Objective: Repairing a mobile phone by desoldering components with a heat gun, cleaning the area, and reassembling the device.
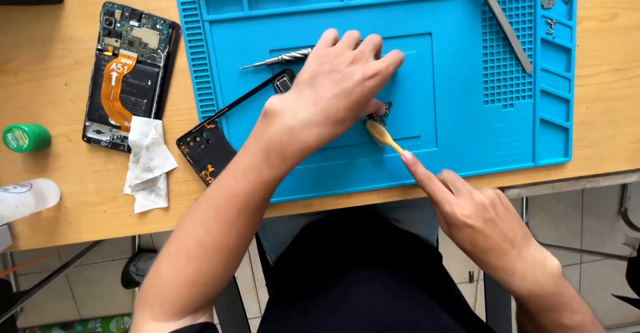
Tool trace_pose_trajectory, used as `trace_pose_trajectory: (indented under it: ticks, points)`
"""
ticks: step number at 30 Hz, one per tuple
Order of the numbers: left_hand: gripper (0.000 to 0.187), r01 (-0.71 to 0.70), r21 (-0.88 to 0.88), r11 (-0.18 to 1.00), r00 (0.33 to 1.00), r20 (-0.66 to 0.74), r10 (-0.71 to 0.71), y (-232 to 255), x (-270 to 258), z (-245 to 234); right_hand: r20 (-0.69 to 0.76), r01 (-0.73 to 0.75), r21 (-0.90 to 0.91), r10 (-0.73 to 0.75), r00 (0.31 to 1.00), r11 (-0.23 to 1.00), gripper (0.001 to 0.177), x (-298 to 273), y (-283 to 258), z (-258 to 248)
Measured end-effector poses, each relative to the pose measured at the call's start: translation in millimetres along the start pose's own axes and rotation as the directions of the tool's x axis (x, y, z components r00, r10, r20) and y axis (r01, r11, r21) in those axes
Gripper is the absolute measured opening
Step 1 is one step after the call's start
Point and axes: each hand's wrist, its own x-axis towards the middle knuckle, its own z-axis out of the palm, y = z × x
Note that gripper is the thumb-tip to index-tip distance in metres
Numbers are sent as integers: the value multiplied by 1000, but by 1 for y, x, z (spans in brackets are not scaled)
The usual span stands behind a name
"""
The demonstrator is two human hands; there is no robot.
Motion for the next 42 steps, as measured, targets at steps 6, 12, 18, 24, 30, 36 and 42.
trace_pose_trajectory:
  ticks: [6,12,18,24,30,36,42]
  points:
    - [87,-75,-29,997,978,193,79,-8,23,10,-40,-7,-2,7,999,1000,79,22,0,-1]
    - [90,-66,-26,997,964,255,70,-9,30,7,-12,45,43,-45,999,998,84,2,0,7]
    - [92,-76,-30,997,967,240,81,-7,31,4,-37,-7,110,12,999,994,81,32,0,5]
    - [90,-66,9,998,984,167,64,-10,25,11,-34,30,113,-26,999,993,75,12,7,12]
    - [92,-58,-20,998,973,223,61,-9,28,9,-80,56,56,-51,995,997,81,26,4,11]
    - [88,-56,-18,998,983,172,58,-10,22,7,-119,75,73,-66,991,995,68,6,14,20]
    - [86,-62,10,998,982,178,59,-9,21,5,-126,83,142,-65,990,986,70,2,20,20]
